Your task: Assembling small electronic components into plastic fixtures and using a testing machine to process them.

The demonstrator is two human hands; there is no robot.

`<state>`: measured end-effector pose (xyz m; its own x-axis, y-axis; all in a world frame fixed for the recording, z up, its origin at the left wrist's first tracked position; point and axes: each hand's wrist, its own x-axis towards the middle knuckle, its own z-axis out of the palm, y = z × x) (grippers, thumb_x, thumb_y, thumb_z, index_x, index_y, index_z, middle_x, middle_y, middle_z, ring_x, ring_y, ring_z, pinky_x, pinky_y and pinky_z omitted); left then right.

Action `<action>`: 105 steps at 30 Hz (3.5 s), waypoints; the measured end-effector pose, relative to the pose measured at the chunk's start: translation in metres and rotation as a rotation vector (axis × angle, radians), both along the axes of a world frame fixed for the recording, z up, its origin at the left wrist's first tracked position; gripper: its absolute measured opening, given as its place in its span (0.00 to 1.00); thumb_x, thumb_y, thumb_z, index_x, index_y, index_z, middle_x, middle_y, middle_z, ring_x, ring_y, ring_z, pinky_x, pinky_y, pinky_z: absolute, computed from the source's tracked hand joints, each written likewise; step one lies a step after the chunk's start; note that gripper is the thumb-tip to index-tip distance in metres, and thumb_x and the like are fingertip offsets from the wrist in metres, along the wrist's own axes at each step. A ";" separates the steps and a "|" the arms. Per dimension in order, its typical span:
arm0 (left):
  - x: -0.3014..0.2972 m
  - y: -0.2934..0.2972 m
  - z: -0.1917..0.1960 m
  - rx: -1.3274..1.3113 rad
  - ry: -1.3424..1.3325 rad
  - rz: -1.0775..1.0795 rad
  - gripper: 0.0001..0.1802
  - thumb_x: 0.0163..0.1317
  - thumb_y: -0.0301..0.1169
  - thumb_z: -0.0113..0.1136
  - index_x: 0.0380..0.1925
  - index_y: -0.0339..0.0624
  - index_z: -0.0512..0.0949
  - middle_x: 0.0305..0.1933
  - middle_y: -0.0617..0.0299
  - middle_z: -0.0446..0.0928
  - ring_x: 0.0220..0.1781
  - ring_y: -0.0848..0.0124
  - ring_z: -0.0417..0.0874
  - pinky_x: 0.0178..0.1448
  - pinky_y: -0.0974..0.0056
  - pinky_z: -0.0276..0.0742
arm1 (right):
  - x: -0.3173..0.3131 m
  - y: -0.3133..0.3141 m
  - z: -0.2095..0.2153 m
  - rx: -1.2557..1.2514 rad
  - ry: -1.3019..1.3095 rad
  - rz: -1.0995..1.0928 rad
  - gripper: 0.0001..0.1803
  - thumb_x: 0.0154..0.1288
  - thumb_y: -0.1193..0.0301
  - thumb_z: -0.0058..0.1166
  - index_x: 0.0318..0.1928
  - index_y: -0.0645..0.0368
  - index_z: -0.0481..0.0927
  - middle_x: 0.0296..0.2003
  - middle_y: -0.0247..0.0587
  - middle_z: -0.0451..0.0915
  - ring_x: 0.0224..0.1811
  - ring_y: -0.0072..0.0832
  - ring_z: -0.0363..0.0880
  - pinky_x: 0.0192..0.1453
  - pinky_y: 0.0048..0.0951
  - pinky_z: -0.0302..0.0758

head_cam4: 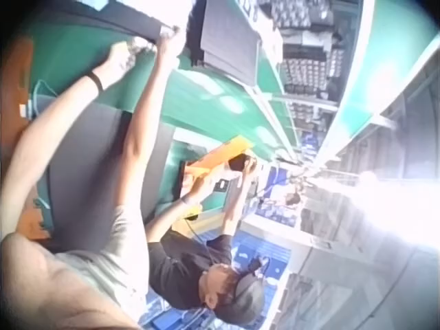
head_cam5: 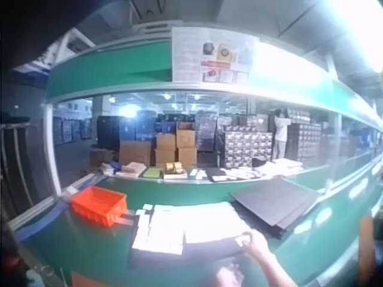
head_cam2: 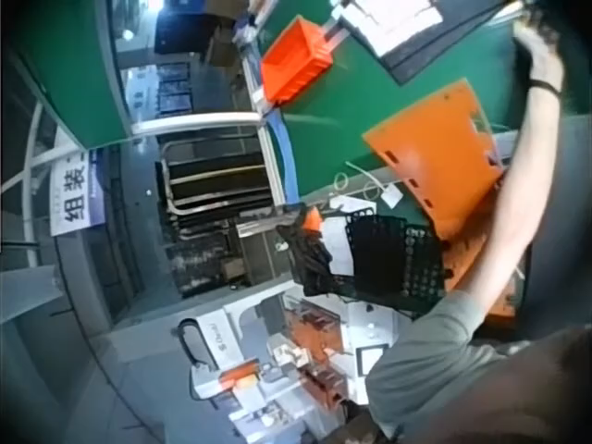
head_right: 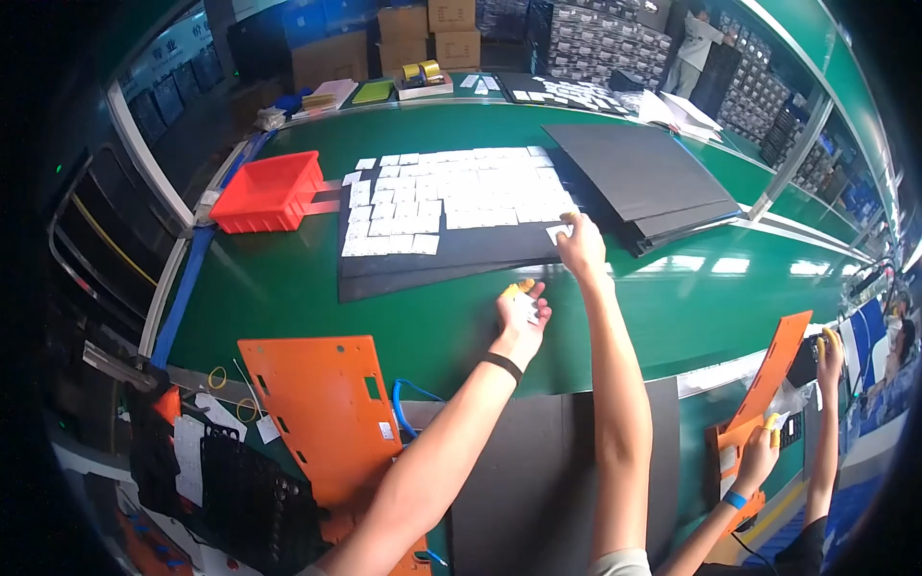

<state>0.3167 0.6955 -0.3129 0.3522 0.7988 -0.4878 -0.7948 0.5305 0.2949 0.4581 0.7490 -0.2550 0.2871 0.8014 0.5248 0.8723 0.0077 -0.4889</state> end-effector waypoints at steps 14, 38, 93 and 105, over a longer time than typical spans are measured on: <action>-0.004 -0.006 0.003 0.001 0.146 0.057 0.16 0.75 0.45 0.44 0.40 0.46 0.75 0.42 0.59 0.83 0.24 0.75 0.72 0.28 0.69 0.69 | -0.029 -0.027 -0.034 -0.116 -0.754 0.126 0.06 0.56 0.74 0.57 0.35 0.59 0.82 0.39 0.47 0.85 0.41 0.43 0.86 0.45 0.41 0.82; 0.005 0.012 -0.001 0.098 0.107 0.034 0.16 0.76 0.44 0.43 0.46 0.45 0.75 0.54 0.54 0.83 0.45 0.64 0.84 0.31 0.67 0.68 | 0.012 -0.021 -0.041 0.032 -0.639 0.101 0.12 0.58 0.79 0.55 0.43 0.59 0.84 0.34 0.40 0.81 0.42 0.40 0.81 0.48 0.40 0.76; -0.047 -0.031 0.037 -0.065 -0.152 0.317 0.25 0.78 0.52 0.40 0.56 0.47 0.77 0.58 0.61 0.78 0.62 0.65 0.77 0.70 0.54 0.67 | -0.142 -0.086 0.111 -0.167 -0.282 0.553 0.04 0.59 0.74 0.65 0.34 0.61 0.86 0.36 0.45 0.83 0.39 0.47 0.85 0.44 0.41 0.81; -0.069 -0.104 0.051 -0.054 -0.152 0.152 0.07 0.69 0.35 0.59 0.45 0.53 0.75 0.47 0.68 0.77 0.44 0.71 0.78 0.43 0.64 0.77 | -0.133 -0.021 0.091 -0.416 -0.047 0.616 0.19 0.64 0.70 0.64 0.53 0.64 0.85 0.47 0.54 0.87 0.49 0.37 0.88 0.55 0.34 0.82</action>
